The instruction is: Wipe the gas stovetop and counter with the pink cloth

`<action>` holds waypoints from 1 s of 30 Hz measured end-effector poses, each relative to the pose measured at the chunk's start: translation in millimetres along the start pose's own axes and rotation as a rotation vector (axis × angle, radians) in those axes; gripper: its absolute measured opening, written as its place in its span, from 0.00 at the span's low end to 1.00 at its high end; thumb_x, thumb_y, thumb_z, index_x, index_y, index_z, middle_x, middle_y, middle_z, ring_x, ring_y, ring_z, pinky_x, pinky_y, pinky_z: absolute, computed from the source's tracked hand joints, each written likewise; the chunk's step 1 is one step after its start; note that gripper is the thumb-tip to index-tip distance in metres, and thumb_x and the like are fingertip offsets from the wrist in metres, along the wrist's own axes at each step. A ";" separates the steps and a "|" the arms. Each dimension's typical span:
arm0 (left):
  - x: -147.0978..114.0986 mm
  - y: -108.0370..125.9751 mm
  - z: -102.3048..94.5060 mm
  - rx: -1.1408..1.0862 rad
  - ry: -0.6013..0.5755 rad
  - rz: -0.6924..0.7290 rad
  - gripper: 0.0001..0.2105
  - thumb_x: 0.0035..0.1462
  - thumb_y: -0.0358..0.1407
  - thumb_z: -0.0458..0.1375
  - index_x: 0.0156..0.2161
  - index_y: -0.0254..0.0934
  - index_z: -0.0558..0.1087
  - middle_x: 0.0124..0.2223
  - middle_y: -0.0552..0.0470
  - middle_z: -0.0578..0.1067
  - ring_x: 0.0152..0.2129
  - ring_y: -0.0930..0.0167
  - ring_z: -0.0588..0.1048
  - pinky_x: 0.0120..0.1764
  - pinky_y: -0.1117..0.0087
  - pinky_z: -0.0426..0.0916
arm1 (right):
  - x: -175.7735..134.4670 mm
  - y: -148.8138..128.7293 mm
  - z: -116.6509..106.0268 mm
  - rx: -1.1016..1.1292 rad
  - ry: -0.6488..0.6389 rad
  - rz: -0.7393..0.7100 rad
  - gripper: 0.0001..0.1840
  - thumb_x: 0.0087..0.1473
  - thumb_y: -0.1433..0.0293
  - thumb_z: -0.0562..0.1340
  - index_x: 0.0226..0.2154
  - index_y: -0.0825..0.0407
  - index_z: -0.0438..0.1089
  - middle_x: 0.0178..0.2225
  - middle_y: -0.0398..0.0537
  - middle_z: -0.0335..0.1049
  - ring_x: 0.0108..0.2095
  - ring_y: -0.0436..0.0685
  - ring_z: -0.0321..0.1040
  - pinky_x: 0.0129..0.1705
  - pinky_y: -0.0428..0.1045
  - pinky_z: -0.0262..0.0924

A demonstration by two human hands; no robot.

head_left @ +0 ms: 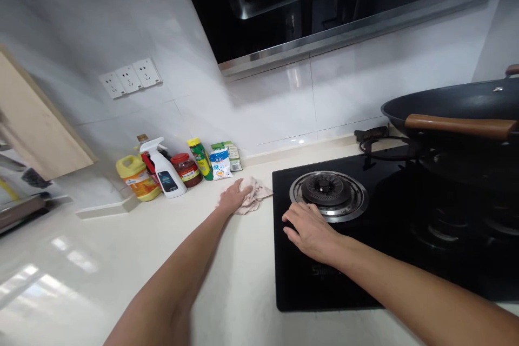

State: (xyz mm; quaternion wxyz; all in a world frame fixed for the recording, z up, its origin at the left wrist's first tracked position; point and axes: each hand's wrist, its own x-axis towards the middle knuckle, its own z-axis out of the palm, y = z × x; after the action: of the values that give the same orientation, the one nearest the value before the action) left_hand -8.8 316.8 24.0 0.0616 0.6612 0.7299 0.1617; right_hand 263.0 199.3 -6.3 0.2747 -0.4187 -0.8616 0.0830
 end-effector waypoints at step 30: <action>-166.5 27.7 -2.7 -0.119 -0.082 0.363 0.30 0.59 0.47 0.54 0.64 0.39 0.63 0.66 0.46 0.65 0.63 0.57 0.63 0.66 0.54 0.52 | -4.2 -13.0 -2.7 -0.213 -0.050 -0.039 0.17 0.69 0.64 0.50 0.44 0.54 0.70 0.47 0.53 0.67 0.49 0.62 0.62 0.50 0.58 0.52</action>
State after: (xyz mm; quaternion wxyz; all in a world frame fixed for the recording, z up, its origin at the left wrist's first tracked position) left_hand 36.2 154.4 14.7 0.1002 0.7833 0.5846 0.1862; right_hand 257.8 187.5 -0.9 0.2087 -0.4264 -0.8801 -0.0039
